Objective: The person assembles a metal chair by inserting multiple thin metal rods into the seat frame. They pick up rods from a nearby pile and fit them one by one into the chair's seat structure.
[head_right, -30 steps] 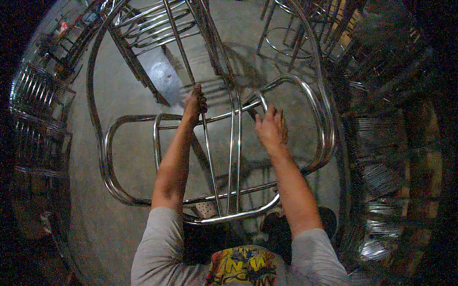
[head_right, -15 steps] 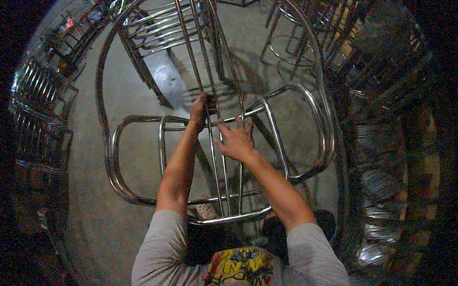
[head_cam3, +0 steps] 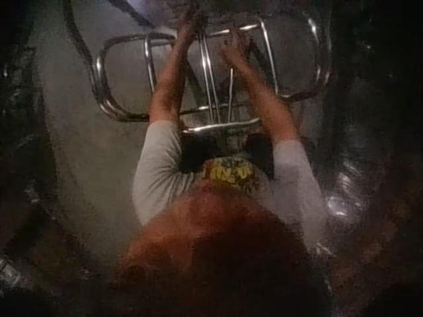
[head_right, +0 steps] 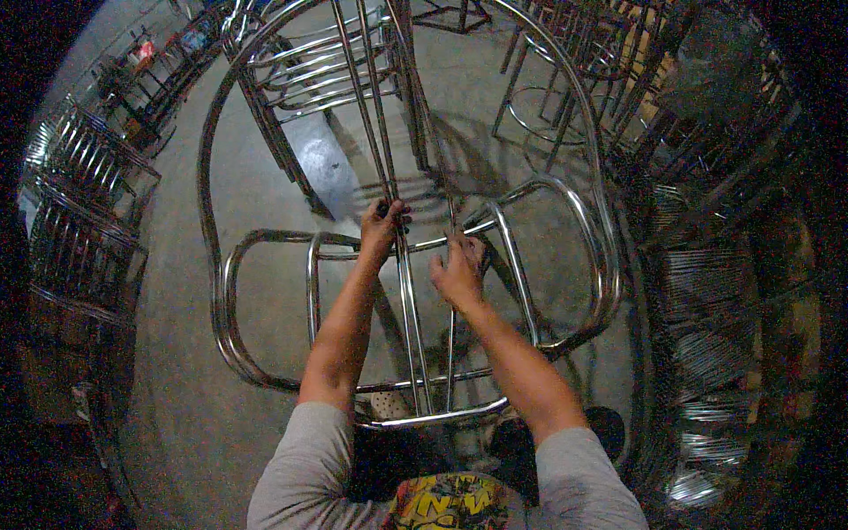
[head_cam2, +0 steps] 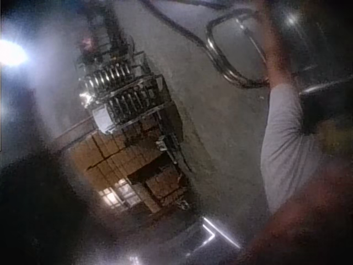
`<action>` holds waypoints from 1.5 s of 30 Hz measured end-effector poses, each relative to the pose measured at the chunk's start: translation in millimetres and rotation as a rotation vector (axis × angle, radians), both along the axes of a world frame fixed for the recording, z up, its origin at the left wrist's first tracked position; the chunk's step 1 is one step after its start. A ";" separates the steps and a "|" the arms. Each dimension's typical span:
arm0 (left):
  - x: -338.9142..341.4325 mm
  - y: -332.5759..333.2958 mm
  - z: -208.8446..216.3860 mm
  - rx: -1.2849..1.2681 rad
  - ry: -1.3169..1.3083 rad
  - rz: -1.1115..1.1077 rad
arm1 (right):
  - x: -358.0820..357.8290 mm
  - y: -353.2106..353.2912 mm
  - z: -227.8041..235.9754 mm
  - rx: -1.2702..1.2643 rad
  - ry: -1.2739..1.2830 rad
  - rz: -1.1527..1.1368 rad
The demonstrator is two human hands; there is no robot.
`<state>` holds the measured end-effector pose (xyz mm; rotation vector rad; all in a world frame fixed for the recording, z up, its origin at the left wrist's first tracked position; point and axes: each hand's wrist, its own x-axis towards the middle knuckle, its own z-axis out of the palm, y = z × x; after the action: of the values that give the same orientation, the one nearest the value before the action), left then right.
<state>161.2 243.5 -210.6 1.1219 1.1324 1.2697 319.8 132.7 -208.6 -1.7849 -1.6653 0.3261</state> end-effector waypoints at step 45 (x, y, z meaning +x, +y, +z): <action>-46.9 -121.9 52.9 0.122 1.167 -0.191 | 87.4 -165.9 127.6 -0.188 0.364 0.221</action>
<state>114.3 121.6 -157.7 2.1099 1.7031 0.4541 407.1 -33.1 -81.1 -1.5546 -1.6064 0.8777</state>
